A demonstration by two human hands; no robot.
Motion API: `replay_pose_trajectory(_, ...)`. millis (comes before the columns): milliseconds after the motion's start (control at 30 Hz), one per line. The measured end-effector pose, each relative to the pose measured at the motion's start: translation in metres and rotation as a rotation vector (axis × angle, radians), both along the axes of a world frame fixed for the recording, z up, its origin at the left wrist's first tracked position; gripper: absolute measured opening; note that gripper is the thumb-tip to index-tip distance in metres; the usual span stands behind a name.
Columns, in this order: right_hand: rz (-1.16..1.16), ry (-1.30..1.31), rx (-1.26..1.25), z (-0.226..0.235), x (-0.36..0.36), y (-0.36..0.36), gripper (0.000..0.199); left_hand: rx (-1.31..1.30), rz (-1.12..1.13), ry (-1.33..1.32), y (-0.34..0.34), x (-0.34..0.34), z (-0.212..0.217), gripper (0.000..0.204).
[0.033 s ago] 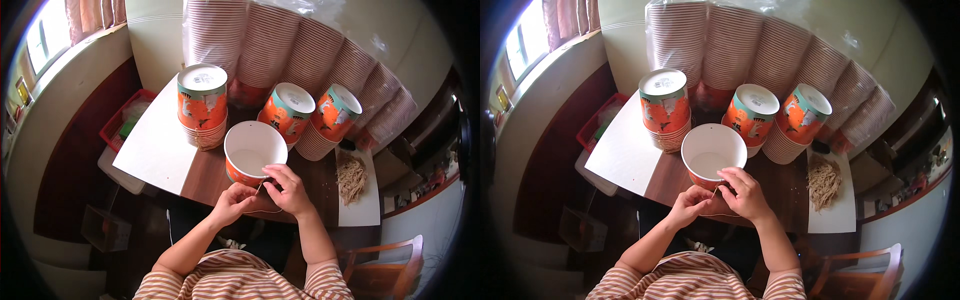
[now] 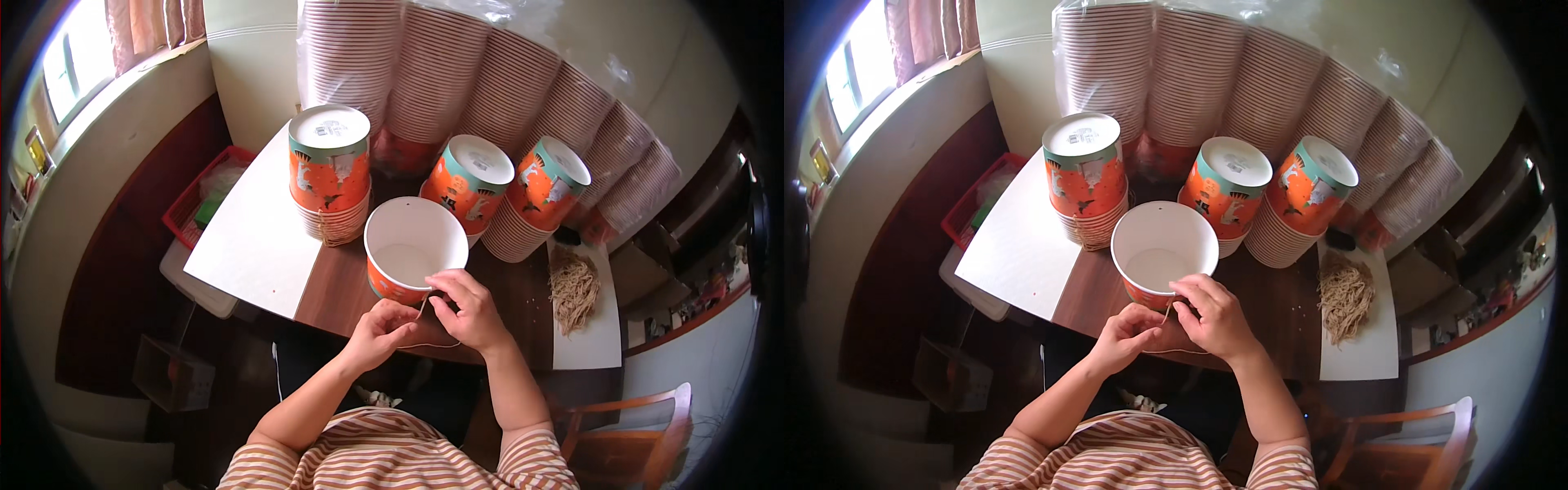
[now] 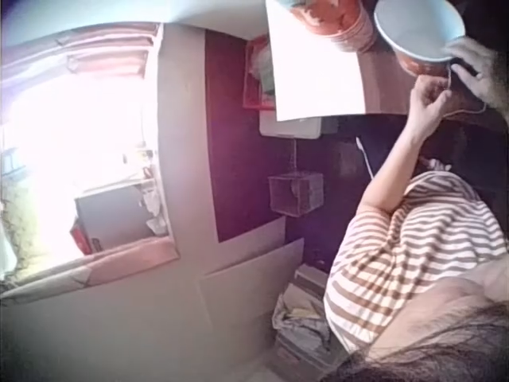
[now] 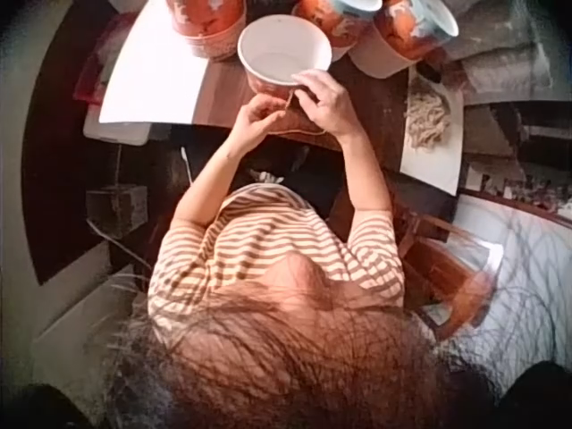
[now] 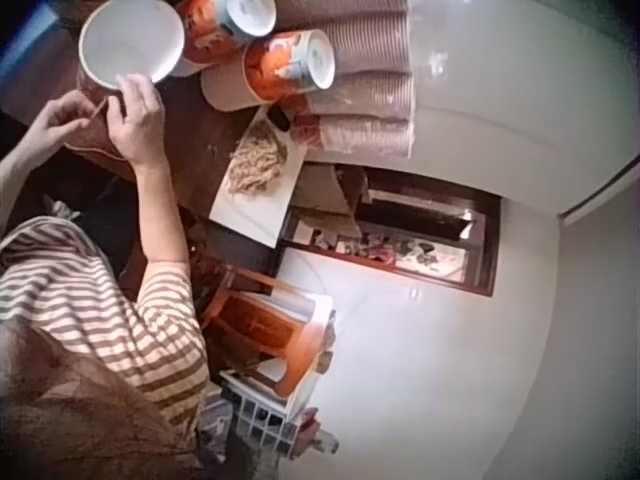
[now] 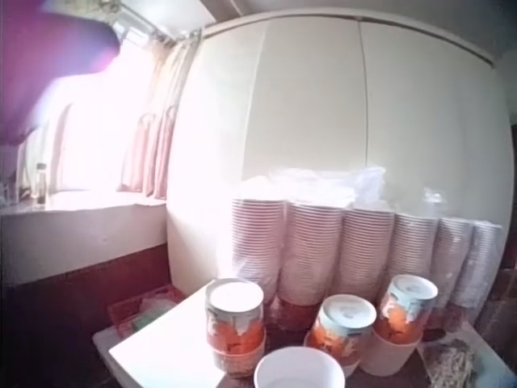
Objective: Attaching string handles to paper buckets by threading them through pre-punched holes.
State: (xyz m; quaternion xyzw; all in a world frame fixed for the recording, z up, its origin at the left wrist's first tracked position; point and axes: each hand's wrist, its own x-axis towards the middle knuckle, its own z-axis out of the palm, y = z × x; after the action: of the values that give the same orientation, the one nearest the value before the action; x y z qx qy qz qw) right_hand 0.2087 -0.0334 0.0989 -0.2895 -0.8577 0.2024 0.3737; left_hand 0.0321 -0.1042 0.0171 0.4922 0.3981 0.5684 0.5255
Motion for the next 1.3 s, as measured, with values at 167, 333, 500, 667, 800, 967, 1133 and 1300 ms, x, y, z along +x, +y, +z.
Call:
replay_pose_trajectory(167, 0.038, 0.001, -0.022, 0.008, 0.018, 0.010, 0.028, -0.211, -0.101, -0.089, -0.017, -0.022, 0.013, 0.024)
replay_pose_trajectory(333, 0.088, 0.050, -0.167, 0.012, 0.053, 0.032, 0.022, -0.362, -0.300, 0.341, -0.028, -0.075, 0.037, 0.017)
replay_pose_trajectory(500, 0.050, 0.169, -0.363, 0.001, 0.083, 0.052, 0.021, -0.292, -0.386, 0.418, -0.032, -0.088, 0.058, 0.017)
replay_pose_trajectory(667, -0.168, 0.067, 0.046, 0.011, 0.077, 0.045, 0.016, -0.214, -0.386, 0.390, -0.029, -0.079, 0.077, 0.016)
replay_pose_trajectory(800, -0.215, -0.069, 0.409, 0.035, 0.038, -0.005, 0.022, -0.192, -0.394, 0.358, -0.022, -0.060, 0.077, 0.015)
replay_pose_trajectory(967, 0.060, 0.164, -0.287, 0.024, -0.011, -0.077, 0.067, -0.166, -0.504, 0.212, -0.002, -0.035, 0.083, 0.022)
replay_pose_trajectory(1133, 0.018, 0.045, -0.417, 0.007, -0.016, -0.073, 0.047, -0.312, -0.631, 0.016, 0.003, -0.044, 0.071, 0.022)
replay_pose_trajectory(1300, -0.027, -0.065, -0.255, 0.015, 0.002, -0.064, 0.006, -0.508, -0.642, 0.024, -0.005, -0.064, 0.057, 0.022)
